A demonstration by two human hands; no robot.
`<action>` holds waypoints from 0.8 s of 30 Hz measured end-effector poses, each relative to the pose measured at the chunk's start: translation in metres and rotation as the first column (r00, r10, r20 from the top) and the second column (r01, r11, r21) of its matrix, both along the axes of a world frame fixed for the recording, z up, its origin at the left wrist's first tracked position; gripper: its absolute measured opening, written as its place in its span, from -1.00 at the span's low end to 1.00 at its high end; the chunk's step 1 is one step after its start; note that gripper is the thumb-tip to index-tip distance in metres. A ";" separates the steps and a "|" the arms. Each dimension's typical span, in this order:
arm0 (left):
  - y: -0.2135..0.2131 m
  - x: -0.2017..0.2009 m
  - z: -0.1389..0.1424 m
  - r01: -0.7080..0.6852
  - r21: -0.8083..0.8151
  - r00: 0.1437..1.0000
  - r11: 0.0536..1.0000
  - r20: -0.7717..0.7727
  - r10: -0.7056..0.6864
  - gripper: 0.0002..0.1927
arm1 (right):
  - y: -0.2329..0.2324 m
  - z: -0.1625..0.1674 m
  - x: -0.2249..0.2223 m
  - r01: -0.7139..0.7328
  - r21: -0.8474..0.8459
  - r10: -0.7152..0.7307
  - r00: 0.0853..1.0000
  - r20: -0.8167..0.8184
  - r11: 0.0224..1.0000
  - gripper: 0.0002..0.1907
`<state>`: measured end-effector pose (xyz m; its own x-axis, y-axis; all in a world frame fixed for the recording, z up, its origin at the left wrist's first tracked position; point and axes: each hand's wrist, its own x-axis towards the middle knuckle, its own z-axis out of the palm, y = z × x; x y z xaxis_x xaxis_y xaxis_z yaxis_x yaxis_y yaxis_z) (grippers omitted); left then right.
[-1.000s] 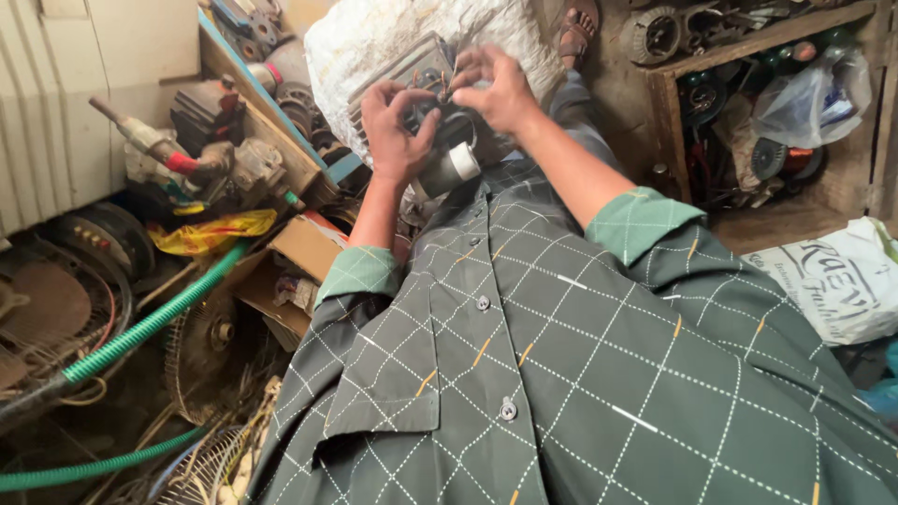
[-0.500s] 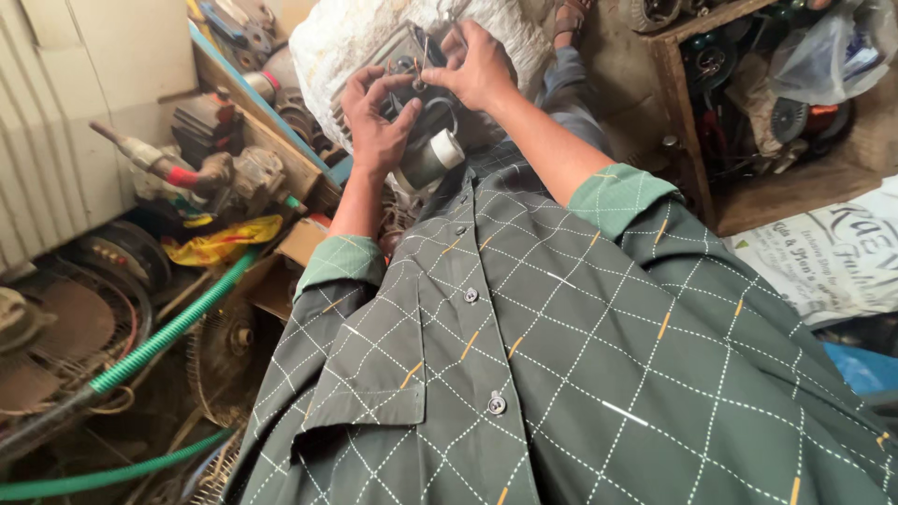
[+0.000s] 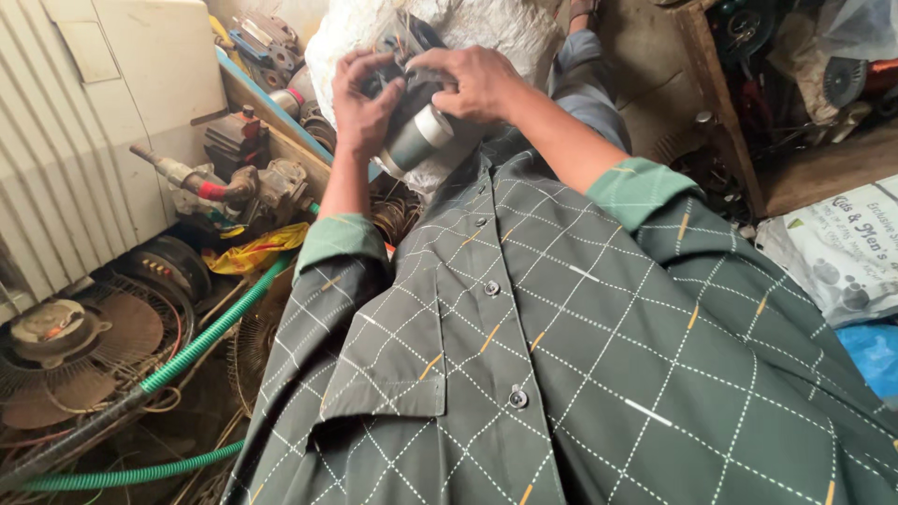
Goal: The person repairs a small electric motor resting on a white sack on the workshop floor. They use a wrench to loosen and tighten fasteners on the motor housing, handle the motor and its attached pump body, pick up a screwdriver and pliers from the workbench, and turn the motor over to work on different sides.
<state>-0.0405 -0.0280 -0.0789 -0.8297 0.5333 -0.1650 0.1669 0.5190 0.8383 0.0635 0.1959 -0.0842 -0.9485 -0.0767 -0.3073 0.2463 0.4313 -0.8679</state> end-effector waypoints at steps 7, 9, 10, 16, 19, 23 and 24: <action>-0.003 -0.014 0.003 -0.018 0.040 0.997 0.999 0.077 0.014 -0.65 | 0.005 0.012 -0.017 -0.104 0.248 0.150 0.973 -0.176 0.963 -0.27; -0.002 -0.015 0.006 0.004 0.078 1.000 0.997 0.030 -0.007 -0.66 | 0.010 0.008 -0.020 -0.163 0.326 0.226 0.960 -0.163 0.931 -0.28; -0.002 -0.014 0.008 -0.012 0.080 0.999 0.997 0.048 0.008 -0.65 | 0.013 0.006 -0.023 -0.168 0.343 0.246 0.949 -0.198 0.924 -0.29; 0.006 -0.020 0.016 -0.063 0.053 0.998 0.997 0.035 0.061 -0.69 | 0.024 0.000 -0.045 -0.310 0.379 0.434 0.848 -0.304 0.872 -0.32; 0.011 -0.029 0.019 -0.099 0.100 0.990 0.990 0.107 0.088 -0.69 | 0.022 -0.004 -0.048 -0.269 0.345 0.396 0.834 -0.384 0.899 -0.32; 0.015 -0.047 0.026 -0.108 0.094 0.988 0.990 0.125 0.096 -0.68 | 0.017 -0.011 -0.037 -0.070 0.252 0.093 0.993 -0.079 0.965 -0.51; 0.015 -0.051 0.027 -0.123 0.060 0.983 0.991 0.147 0.113 -0.67 | 0.015 -0.013 -0.034 0.046 0.165 -0.034 0.997 -0.074 0.985 -0.55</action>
<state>-0.0914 -0.0130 -0.0522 -0.8580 0.4471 -0.2526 -0.0162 0.4680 0.8836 0.0293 0.2111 -0.0971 -0.9696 0.0077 -0.2444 0.2064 0.5620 -0.8010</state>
